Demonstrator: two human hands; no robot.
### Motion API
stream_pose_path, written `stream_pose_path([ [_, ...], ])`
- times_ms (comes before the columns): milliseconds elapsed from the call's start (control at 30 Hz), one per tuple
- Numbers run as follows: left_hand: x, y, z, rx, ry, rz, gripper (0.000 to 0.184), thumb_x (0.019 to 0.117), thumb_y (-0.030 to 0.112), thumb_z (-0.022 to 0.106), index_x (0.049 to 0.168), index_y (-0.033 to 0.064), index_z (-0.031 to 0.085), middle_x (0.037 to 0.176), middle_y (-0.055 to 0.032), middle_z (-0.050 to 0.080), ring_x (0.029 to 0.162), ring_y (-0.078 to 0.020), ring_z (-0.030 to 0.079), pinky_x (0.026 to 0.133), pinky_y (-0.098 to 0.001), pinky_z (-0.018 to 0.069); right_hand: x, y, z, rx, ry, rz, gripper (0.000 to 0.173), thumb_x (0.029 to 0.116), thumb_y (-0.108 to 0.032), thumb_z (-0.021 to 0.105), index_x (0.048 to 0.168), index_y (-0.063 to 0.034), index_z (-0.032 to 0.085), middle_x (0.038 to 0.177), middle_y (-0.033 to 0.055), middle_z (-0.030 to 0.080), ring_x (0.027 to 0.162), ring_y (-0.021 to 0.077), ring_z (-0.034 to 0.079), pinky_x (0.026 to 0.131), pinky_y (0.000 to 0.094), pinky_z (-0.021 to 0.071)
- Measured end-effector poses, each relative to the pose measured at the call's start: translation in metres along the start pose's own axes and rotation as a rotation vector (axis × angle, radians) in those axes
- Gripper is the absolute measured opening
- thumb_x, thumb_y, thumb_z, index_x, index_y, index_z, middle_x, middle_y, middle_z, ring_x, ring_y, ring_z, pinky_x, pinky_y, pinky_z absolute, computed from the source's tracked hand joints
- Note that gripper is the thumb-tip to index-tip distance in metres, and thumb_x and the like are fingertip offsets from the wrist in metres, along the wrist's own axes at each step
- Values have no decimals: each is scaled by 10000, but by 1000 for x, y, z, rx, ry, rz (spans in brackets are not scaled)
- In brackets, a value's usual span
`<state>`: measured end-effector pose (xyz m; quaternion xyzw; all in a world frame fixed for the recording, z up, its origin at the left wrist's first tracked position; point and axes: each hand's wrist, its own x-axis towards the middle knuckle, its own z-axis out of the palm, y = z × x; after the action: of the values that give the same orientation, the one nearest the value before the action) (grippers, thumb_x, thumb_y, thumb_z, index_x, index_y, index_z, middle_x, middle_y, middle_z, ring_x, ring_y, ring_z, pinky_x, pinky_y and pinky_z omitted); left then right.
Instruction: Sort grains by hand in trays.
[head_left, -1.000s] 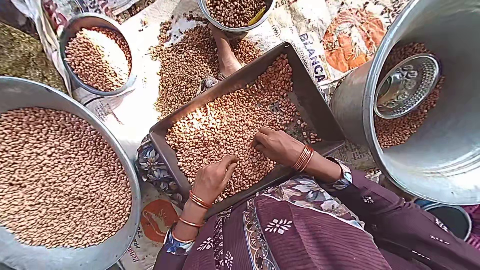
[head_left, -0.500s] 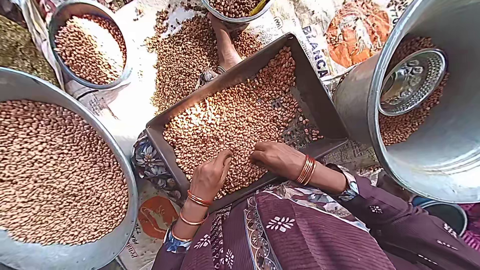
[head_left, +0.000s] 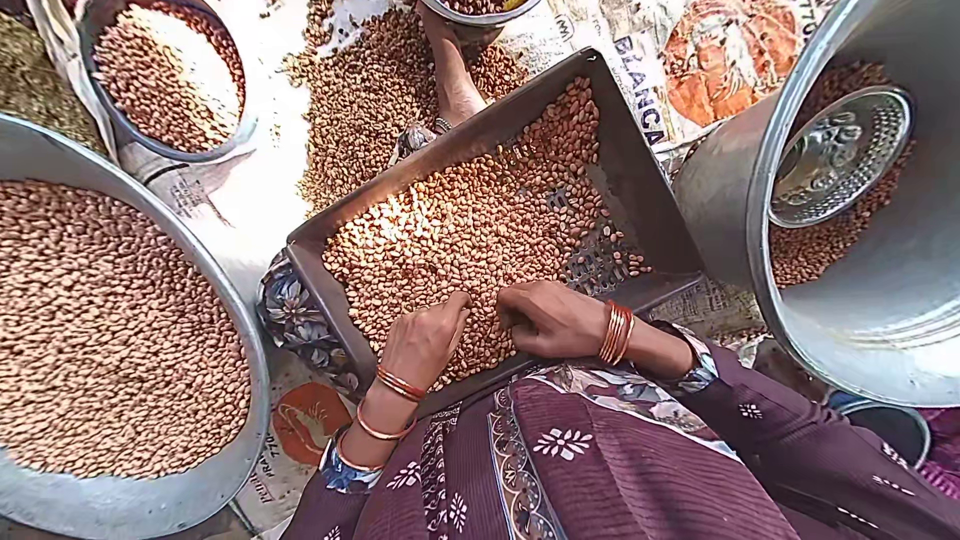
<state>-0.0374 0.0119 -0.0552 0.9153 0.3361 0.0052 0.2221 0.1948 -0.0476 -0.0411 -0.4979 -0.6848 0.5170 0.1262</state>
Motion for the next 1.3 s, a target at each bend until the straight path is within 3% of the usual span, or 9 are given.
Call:
stream_pose_path([
  [133,0,1,2,-17,8,-1,232,984,149,568,1104,17,717,681,-145,670,555,-341,674,492,-481,533,4,-9,8,53,-55,-55,180,932,-116,585,1051,-9,667,961,132,663,864,254,661,747,433,528],
  [267,1,1,0,-66,-13,-11,224,993,141,562,1104,6,701,703,-152,669,580,-345,678,521,-488,545,7,-16,26,-156,3,-74,200,1027,-117,558,1095,25,682,1001,209,655,927,365,677,784,477,558],
  [500,1,6,0,-23,-26,-5,227,980,119,580,1113,-2,720,737,-171,701,615,-369,706,546,-497,566,8,-15,35,-309,104,-94,181,1015,-81,540,1033,26,685,963,201,659,894,361,690,720,448,572],
  [733,7,3,-8,-99,-99,-19,237,987,140,549,1091,2,711,701,-161,679,575,-344,676,534,-499,549,9,-17,15,-169,-11,-50,188,972,-128,565,1069,-3,667,999,185,637,927,356,661,729,496,536],
  [900,21,-10,-22,-638,-48,-137,222,1003,229,549,1118,99,688,621,97,561,480,43,462,474,-137,408,-15,15,-45,1,305,36,122,861,-163,586,908,-73,653,816,39,608,726,163,605,623,380,495],
  [967,33,-9,-28,-1084,-67,-155,120,1002,185,522,1069,155,618,605,154,535,472,82,454,467,-89,393,-21,33,-70,-3,349,166,161,892,-152,525,950,-96,665,878,28,633,797,147,615,695,391,492],
  [1067,62,-5,-26,-1476,-149,-49,279,1007,419,541,854,226,673,659,126,579,503,61,464,471,-96,377,-16,55,-79,-162,355,225,136,946,-108,639,1014,-34,732,1001,141,666,889,284,664,772,495,536],
  [1167,96,15,-20,-1365,-124,-23,367,1076,294,457,756,188,602,604,116,540,476,51,430,451,-103,354,-3,61,-67,-340,295,234,132,966,-86,671,1028,15,731,1026,209,670,950,373,683,840,509,555],
  [1300,127,29,-10,-695,-44,-80,265,1092,247,507,1018,85,703,572,31,504,446,-46,436,452,-199,375,4,54,-61,-437,262,267,143,987,-51,634,1059,54,699,1016,234,654,954,401,677,828,504,559],
])
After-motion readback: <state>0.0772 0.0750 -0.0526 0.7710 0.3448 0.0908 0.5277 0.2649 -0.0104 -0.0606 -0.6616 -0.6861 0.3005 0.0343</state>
